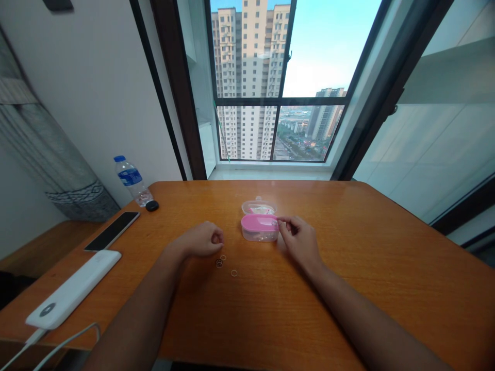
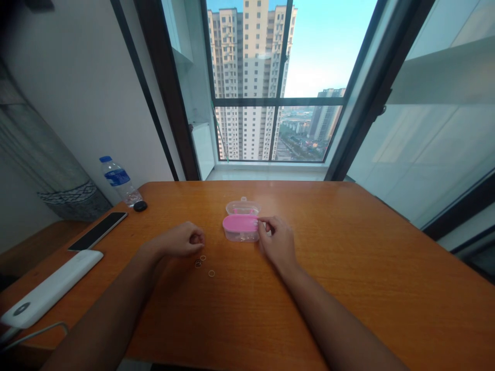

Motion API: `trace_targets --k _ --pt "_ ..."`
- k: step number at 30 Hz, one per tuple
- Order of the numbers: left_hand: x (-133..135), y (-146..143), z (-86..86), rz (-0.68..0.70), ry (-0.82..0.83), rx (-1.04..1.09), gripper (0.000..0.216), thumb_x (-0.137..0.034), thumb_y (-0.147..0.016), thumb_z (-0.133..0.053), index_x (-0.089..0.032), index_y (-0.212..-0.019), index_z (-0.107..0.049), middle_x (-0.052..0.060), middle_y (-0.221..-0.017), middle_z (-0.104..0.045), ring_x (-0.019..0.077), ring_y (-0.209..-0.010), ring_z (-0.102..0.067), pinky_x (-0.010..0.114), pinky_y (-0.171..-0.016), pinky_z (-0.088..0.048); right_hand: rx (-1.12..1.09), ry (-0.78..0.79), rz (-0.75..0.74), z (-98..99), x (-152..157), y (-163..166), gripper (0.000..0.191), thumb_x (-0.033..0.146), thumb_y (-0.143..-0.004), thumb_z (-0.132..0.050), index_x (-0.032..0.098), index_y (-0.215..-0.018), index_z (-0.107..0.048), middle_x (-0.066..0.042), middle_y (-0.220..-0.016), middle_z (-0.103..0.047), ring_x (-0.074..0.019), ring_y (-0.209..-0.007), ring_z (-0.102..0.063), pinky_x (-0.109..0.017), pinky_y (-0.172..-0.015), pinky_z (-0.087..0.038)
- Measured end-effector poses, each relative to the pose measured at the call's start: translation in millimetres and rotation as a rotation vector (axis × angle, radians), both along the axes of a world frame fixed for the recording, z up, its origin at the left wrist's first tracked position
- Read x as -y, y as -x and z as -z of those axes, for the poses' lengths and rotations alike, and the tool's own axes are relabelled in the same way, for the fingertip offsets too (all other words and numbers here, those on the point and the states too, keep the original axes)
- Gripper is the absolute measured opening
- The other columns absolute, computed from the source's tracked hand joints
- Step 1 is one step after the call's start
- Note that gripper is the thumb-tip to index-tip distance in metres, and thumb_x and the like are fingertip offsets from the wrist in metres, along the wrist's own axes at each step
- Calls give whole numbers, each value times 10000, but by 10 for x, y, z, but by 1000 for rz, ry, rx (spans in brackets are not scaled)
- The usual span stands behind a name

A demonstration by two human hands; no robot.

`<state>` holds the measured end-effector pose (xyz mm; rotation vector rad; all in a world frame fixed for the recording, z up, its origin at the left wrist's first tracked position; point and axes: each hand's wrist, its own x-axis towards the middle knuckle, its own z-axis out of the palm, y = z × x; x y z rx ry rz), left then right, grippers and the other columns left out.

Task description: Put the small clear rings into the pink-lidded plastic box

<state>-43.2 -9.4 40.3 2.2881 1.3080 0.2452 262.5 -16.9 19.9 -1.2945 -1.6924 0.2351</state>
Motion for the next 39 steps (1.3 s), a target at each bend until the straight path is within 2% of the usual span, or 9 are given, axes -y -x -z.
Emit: trace_targets --k 3,6,10,15,18,22,31,36,39 --pt "13 22 0 10 175 -4 195 -308 -730 -590 -162 -781 -709 5 -641 -664 123 -553 -567 204 -476 -348 41 -60 -113 -33 101 37 206 279 -904 -542 193 -964 -719 -12 -704 -570 -153 -650 -538 -279 -632 -412" --pt "9 24 11 -14 274 -25 257 -392 -702 -645 -158 -785 -710 21 -659 -687 137 -561 -584 205 -458 -350 127 -70 -319 -32 218 105 212 256 -917 -526 210 -1051 -684 -33 -804 -624 -162 -719 -565 -290 -693 -449" --pt "-9 3 57 -22 319 -26 278 -404 -692 -657 -152 -790 -722 43 -699 -719 145 -584 -602 204 -457 -355 327 -42 -608 -9 351 235 294 260 -923 -529 242 -1198 -630 -67 -1035 -663 -203 -949 -591 -341 -852 -471" --pt "-1 -14 84 -27 311 23 213 -315 -679 -639 -151 -787 -723 40 -682 -725 141 -560 -602 198 -449 -356 577 33 -811 4 470 397 435 383 -910 -579 289 -1333 -550 -86 -1233 -577 -251 -1111 -526 -422 -965 -424" --pt "15 -20 65 -23 316 53 193 -294 -676 -629 -158 -777 -721 37 -684 -730 143 -557 -612 195 -449 -369 638 33 -823 1 501 438 365 410 -911 -580 310 -1261 -608 -76 -1286 -543 -268 -1167 -490 -453 -1006 -380" --pt "31 -51 52 -2 320 77 189 -280 -675 -618 -155 -760 -731 42 -677 -731 143 -548 -615 196 -446 -365 591 69 -821 -17 480 419 216 351 -933 -558 265 -1089 -680 -59 -1231 -567 -233 -1123 -513 -408 -993 -387" --pt "58 -148 71 29 336 147 154 -264 -711 -611 -141 -745 -696 30 -632 -705 128 -521 -595 190 -445 -362 456 119 -794 18 432 387 66 259 -868 -643 200 -896 -644 -62 -1090 -603 -217 -1040 -542 -388 -941 -424" --pt "104 -244 27 34 392 367 248 -377 -755 -665 -138 -821 -642 4 -602 -647 118 -511 -579 193 -466 -382 336 136 -807 -9 430 363 30 196 -836 -631 195 -865 -639 -55 -985 -653 -200 -952 -583 -359 -878 -458" --pt "130 -327 22 60 455 522 307 -424 -769 -684 -138 -853 -609 14 -679 -656 100 -520 -568 195 -484 -417 172 223 -704 16 404 311 33 226 -812 -642 202 -827 -659 -25 -840 -682 -171 -783 -605 -304 -729 -478"
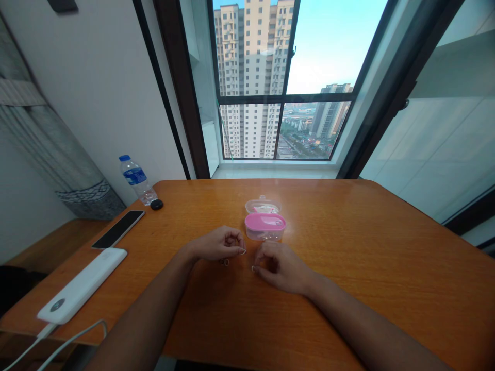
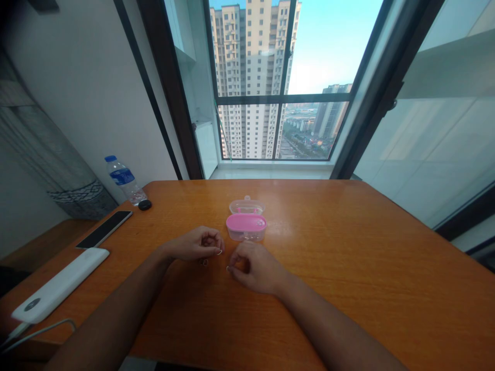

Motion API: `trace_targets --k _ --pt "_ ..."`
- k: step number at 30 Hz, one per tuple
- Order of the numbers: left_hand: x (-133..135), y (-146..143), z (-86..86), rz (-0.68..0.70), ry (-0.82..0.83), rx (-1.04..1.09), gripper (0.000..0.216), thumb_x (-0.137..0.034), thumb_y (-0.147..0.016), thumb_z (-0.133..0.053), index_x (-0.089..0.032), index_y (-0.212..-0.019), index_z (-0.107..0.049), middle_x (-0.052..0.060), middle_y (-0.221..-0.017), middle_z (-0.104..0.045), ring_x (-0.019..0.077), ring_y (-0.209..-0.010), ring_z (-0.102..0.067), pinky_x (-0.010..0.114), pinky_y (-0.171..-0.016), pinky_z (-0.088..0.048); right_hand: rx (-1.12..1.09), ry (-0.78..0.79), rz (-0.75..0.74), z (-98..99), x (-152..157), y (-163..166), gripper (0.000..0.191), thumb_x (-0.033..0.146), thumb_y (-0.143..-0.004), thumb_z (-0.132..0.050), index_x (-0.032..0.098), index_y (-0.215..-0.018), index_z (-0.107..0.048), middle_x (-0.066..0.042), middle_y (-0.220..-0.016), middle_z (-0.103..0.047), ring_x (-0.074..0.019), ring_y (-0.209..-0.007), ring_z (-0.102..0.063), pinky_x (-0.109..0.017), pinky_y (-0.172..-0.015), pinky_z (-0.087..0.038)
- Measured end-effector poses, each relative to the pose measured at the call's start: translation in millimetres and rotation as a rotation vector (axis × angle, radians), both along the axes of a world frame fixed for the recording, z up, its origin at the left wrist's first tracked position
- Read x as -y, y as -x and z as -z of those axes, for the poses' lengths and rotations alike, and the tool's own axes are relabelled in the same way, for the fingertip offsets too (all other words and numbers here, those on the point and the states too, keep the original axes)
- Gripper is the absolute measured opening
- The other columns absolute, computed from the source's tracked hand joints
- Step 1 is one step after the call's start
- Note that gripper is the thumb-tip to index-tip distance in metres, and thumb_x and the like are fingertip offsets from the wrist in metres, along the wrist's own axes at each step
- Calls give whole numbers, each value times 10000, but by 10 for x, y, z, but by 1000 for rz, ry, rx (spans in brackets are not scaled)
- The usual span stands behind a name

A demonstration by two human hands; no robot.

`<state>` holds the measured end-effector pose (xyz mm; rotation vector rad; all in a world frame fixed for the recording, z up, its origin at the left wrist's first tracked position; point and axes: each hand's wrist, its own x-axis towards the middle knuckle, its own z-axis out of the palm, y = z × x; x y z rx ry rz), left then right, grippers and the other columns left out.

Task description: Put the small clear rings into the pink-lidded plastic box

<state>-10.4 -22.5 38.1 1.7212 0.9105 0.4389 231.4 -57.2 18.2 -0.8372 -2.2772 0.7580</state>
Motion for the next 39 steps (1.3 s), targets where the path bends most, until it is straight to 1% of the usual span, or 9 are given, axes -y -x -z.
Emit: trace_targets --k 3,5,9,13,19,26,29,33,39 --pt "11 -87 26 1 33 170 302 -396 -761 -719 -134 -817 -581 59 -761 -695 109 -605 -612 207 -549 -461 -146 175 156 36 -44 -50 131 321 -807 -665 196 -772 -688 -1 -656 -648 -133 -576 -542 -252 -538 -420" --pt "12 -144 51 -26 48 258 303 -372 -738 -754 -130 -807 -585 70 -758 -705 120 -650 -635 211 -580 -467 -280 273 249 38 -82 -71 193 377 -773 -712 185 -757 -701 9 -578 -616 -113 -496 -487 -236 -469 -370" --pt "11 -265 102 -201 44 387 354 -380 -688 -800 -122 -822 -599 50 -713 -696 77 -522 -555 189 -488 -409 -566 370 347 1 -164 -89 242 372 -680 -807 172 -777 -711 -26 -668 -692 -126 -544 -566 -245 -508 -434" --pt "17 -390 154 -422 -59 482 371 -388 -674 -807 -114 -820 -604 44 -699 -685 71 -499 -529 193 -468 -412 -738 472 368 -3 -222 -97 296 347 -618 -854 170 -813 -719 -44 -698 -725 -150 -568 -633 -261 -537 -495" --pt "48 -487 191 -537 -129 494 368 -381 -635 -825 -114 -783 -618 46 -680 -679 93 -548 -572 196 -497 -427 -771 500 393 14 -235 -88 326 348 -578 -875 161 -800 -726 -53 -681 -728 -165 -544 -648 -259 -477 -497" --pt "23 -464 236 -545 -131 523 353 -332 -613 -843 -113 -824 -664 47 -707 -697 108 -606 -611 203 -555 -465 -785 528 391 28 -241 -91 332 337 -554 -886 164 -784 -721 -49 -682 -731 -168 -553 -661 -258 -487 -514" --pt "14 -457 252 -544 -131 497 353 -348 -629 -831 -102 -857 -721 56 -703 -708 116 -596 -608 211 -543 -456 -786 527 395 44 -247 -93 332 328 -554 -888 167 -790 -719 -47 -688 -732 -164 -556 -658 -243 -471 -497" --pt "9 -442 254 -560 -149 428 318 -365 -652 -818 -96 -811 -763 61 -669 -711 106 -549 -576 209 -506 -423 -792 528 386 49 -248 -92 337 323 -557 -887 161 -796 -713 -48 -695 -728 -162 -558 -655 -239 -461 -490" --pt "-11 -417 275 -546 -138 408 315 -374 -649 -824 -110 -818 -783 58 -654 -719 104 -528 -568 204 -492 -414 -785 503 379 19 -240 -92 315 311 -564 -884 166 -787 -715 -42 -712 -731 -161 -605 -671 -264 -561 -542"
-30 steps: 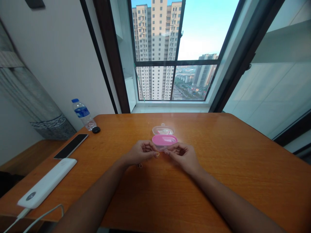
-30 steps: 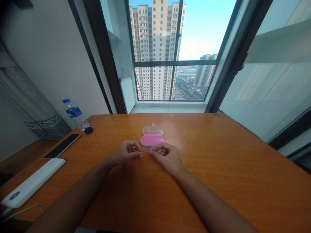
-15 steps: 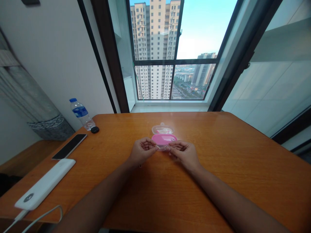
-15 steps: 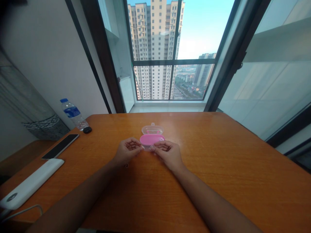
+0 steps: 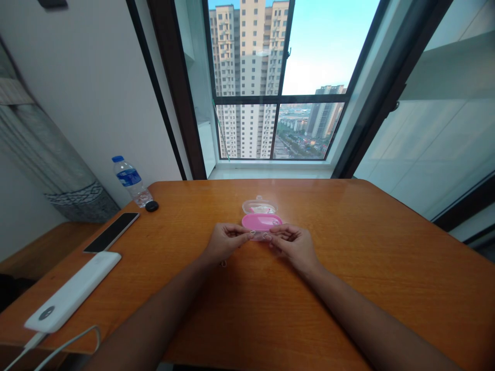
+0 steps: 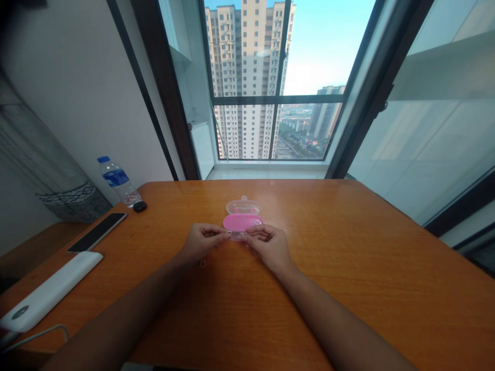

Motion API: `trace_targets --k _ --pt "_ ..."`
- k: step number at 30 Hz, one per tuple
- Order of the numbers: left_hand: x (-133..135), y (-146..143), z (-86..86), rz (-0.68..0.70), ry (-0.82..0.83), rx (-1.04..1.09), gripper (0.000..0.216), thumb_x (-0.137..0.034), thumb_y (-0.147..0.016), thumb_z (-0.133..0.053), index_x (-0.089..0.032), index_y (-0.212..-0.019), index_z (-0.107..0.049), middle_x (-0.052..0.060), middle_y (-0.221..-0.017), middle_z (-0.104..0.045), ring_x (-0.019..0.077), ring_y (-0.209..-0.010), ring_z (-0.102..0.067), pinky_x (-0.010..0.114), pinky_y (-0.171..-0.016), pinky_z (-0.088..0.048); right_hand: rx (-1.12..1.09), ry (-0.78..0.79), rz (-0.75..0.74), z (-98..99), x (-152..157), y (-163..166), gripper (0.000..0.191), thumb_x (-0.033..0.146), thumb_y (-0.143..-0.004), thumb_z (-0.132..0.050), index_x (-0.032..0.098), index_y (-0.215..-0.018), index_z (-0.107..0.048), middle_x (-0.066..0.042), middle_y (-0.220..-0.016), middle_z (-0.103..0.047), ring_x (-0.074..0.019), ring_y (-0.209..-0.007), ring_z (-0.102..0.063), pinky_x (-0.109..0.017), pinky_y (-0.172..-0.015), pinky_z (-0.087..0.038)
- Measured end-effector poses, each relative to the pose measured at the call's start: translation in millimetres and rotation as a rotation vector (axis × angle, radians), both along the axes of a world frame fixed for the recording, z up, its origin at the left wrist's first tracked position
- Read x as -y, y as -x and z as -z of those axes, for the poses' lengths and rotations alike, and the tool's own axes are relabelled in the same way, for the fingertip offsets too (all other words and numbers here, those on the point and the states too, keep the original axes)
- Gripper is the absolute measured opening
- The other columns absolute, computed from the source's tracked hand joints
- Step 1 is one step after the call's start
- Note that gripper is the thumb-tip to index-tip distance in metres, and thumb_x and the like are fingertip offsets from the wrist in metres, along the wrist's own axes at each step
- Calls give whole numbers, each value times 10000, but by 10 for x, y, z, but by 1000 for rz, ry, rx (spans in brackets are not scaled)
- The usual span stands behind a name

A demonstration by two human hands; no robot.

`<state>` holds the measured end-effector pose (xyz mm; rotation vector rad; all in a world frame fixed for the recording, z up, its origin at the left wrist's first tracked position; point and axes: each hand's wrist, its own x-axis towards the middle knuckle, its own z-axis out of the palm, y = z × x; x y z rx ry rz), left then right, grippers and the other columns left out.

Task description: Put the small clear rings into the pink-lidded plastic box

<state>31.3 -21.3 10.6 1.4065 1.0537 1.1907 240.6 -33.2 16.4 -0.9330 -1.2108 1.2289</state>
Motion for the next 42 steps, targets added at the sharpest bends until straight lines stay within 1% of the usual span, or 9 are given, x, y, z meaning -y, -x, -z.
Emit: trace_targets --k 4,15,23,26,29,32,35,38,42 --pt "26 -17 0 38 -23 -10 287 -356 -651 -826 -114 -797 -781 91 -771 -757 149 -642 -648 224 -584 -482 132 -71 -5 14 34 -3 286 351 -625 -854 168 -806 -729 -50 -702 -726 -179 -626 -667 -287 -579 -540" --pt "111 -29 -73 194 -128 -196 245 -348 -708 -780 -122 -801 -777 97 -822 -765 189 -739 -687 259 -672 -511 402 -269 -87 38 88 0 223 368 -788 -737 214 -949 -756 -68 -843 -752 -205 -693 -678 -323 -620 -550" --pt "105 -16 -57 216 -170 -271 236 -359 -699 -789 -130 -754 -767 63 -742 -740 148 -670 -629 237 -620 -459 661 -631 -151 -8 76 -60 144 258 -896 -626 287 -974 -743 -24 -999 -743 -195 -918 -679 -351 -841 -536" --pt "103 -20 -33 170 -202 -250 268 -373 -683 -801 -124 -771 -753 46 -694 -711 123 -607 -581 226 -568 -433 714 -654 -85 -52 108 -48 137 253 -899 -611 263 -976 -723 -35 -976 -731 -195 -886 -661 -341 -802 -523" --pt "85 -18 -32 54 -354 -275 260 -372 -706 -785 -130 -786 -732 27 -672 -660 110 -593 -540 229 -572 -436 727 -633 102 -95 106 -53 101 264 -887 -614 235 -926 -701 -43 -892 -707 -199 -823 -631 -339 -751 -499" --pt "43 -11 -29 -118 -526 -376 246 -363 -744 -753 -163 -886 -729 57 -866 -653 148 -756 -587 275 -721 -490 699 -570 320 -98 41 -93 99 293 -883 -615 220 -865 -679 -47 -868 -685 -206 -814 -608 -352 -761 -479" --pt "-22 -4 32 -231 -539 -478 500 -385 -731 -760 -203 -1182 -645 95 -1138 -612 206 -966 -602 346 -877 -497 683 -492 411 -69 -46 -147 126 319 -886 -610 217 -859 -678 -45 -893 -674 -209 -828 -602 -353 -772 -470" --pt "-85 2 139 -206 -464 -540 780 -413 -725 -760 -190 -1404 -447 133 -1312 -562 258 -1139 -567 407 -982 -465 682 -445 434 -45 -99 -182 159 336 -897 -591 213 -861 -684 -46 -917 -663 -208 -844 -598 -351 -780 -464" --pt "-118 11 225 -132 -380 -568 803 -387 -786 -704 -186 -1473 -340 140 -1353 -560 272 -1204 -548 428 -1019 -451 696 -440 441 -39 -120 -190 184 346 -906 -567 211 -876 -688 -59 -954 -641 -220 -904 -588 -360 -810 -456"
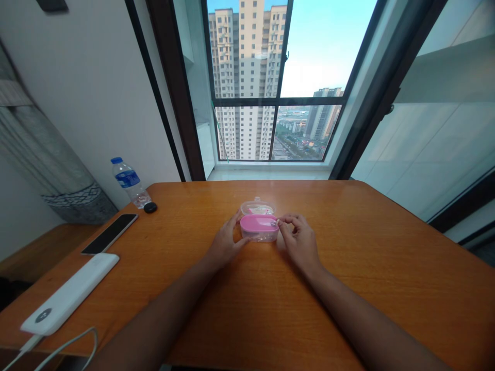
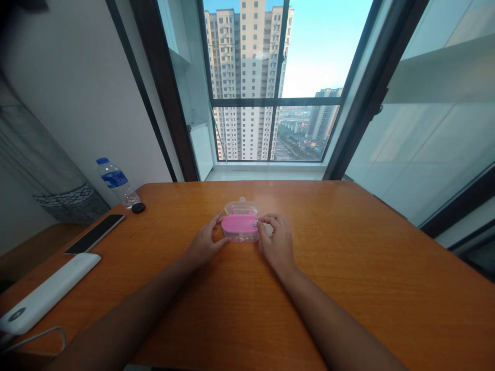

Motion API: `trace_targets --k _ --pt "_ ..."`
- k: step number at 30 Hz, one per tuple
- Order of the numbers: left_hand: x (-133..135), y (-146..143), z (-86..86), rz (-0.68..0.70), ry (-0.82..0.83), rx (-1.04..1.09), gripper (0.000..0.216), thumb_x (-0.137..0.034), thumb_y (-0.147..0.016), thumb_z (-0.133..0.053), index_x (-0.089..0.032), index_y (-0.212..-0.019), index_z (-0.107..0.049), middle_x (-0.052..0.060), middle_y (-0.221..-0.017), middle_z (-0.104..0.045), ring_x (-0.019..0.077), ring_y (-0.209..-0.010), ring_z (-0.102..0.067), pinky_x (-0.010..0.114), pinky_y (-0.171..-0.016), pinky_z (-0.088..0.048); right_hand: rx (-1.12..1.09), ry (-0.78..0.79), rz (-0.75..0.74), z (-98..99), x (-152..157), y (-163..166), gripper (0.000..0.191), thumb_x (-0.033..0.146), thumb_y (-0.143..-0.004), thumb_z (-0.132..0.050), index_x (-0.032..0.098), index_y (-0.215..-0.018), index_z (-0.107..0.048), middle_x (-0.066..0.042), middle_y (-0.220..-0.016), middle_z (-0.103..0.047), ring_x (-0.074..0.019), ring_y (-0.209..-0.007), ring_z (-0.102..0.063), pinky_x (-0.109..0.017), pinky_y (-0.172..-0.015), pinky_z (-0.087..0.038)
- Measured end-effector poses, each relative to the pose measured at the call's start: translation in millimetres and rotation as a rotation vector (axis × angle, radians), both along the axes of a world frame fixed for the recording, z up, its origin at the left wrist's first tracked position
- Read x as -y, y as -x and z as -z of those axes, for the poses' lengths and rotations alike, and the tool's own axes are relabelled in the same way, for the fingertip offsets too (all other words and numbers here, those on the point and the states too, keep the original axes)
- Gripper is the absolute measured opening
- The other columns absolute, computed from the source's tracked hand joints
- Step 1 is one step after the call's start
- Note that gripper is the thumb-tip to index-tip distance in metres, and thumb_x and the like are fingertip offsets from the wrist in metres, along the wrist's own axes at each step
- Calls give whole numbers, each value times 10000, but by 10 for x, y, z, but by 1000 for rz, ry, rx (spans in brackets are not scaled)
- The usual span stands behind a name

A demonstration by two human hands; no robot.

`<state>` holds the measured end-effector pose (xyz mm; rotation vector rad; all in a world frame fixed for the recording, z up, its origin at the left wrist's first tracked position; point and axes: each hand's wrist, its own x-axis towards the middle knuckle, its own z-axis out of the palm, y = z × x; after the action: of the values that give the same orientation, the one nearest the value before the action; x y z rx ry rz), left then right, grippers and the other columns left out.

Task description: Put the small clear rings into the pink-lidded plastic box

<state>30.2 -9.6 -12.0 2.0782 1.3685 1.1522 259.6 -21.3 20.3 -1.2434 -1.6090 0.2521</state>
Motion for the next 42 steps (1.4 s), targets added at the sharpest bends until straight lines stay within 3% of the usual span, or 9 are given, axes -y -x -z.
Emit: trace_targets --k 6,21,42 --pt "43 -17 -61 36 -21 29 730 -298 -783 -700 -205 -1434 -382 98 -1254 -626 228 -1106 -607 402 -997 -479 54 -38 31 25 -19 -3 170 331 -887 -581 204 -884 -694 -77 -996 -615 -238 -988 -561 -396 -894 -441" --pt "183 -70 -177 216 -97 -3 720 -371 -732 -745 -209 -1360 -433 86 -1163 -644 220 -1018 -638 379 -942 -510 215 -106 99 16 15 9 111 270 -798 -665 247 -830 -769 -89 -1045 -605 -276 -1016 -533 -468 -927 -430" --pt "184 -68 -168 249 -129 -8 711 -366 -737 -741 -210 -1361 -438 88 -1170 -630 210 -1028 -630 366 -950 -509 247 -90 74 45 14 26 106 296 -810 -675 263 -848 -769 -79 -1044 -624 -279 -1012 -534 -471 -919 -437"
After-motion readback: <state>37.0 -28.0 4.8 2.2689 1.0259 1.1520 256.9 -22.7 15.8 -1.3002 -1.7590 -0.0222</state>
